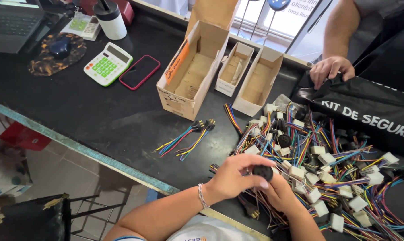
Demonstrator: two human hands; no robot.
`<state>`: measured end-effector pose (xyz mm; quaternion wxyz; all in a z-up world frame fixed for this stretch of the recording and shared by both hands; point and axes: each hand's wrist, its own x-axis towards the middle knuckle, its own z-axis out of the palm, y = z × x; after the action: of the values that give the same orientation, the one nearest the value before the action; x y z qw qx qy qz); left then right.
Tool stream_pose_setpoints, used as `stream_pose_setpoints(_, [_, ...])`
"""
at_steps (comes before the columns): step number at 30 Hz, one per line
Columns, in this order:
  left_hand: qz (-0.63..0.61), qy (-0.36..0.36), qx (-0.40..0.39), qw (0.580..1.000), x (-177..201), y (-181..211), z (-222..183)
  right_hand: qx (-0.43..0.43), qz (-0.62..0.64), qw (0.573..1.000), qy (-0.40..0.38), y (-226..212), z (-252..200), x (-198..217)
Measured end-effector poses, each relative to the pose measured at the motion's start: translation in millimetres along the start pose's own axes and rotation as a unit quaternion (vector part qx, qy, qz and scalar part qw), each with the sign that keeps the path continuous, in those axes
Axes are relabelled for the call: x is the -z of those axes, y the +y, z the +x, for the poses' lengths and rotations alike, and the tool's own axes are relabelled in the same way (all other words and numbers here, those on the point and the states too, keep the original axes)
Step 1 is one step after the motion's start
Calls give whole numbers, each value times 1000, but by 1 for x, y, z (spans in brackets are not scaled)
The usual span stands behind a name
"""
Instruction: Sorting and inspecting a large pile of automotive wire harnesses on a workbench, placing them into cardboard boxes.
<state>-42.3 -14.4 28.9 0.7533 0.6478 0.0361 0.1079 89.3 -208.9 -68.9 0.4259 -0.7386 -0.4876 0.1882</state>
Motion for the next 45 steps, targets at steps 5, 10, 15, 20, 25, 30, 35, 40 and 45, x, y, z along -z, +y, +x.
stream_pose_setpoints(5, [-100, -147, -92, 980, 2, 0, -9, 37, 60, 997, 25, 5, 4, 2])
stream_pose_setpoints(10, [-71, -174, -97, 977, 3, 5, -11, 58, 120, 989, 62, 9, -4, -2])
stream_pose_setpoints(15, [-34, -159, -145, 976, 9, 4, -10, 87, 180, 975, 96, 11, -4, -5])
stream_pose_setpoints(20, [105, -50, -140, 983, 27, -21, 3, 124, 254, 948, 143, 12, -4, -6])
stream_pose_setpoints(25, [579, 138, -123, 794, 90, -44, 34, 152, 323, 909, 214, -29, 13, 12])
stream_pose_setpoints(30, [730, 199, -66, 651, 124, -61, 56, 139, 320, 913, 213, -39, 16, 12])
stream_pose_setpoints(35, [767, 193, -87, 606, 124, -73, 62, 160, 287, 925, 191, -36, 14, 11])
stream_pose_setpoints(40, [603, 146, -197, 759, 125, -59, 60, 153, 282, 929, 186, -25, 10, 8])
stream_pose_setpoints(45, [429, 91, -315, 842, 115, -61, 52, 155, 288, 926, 188, -9, 5, 3])
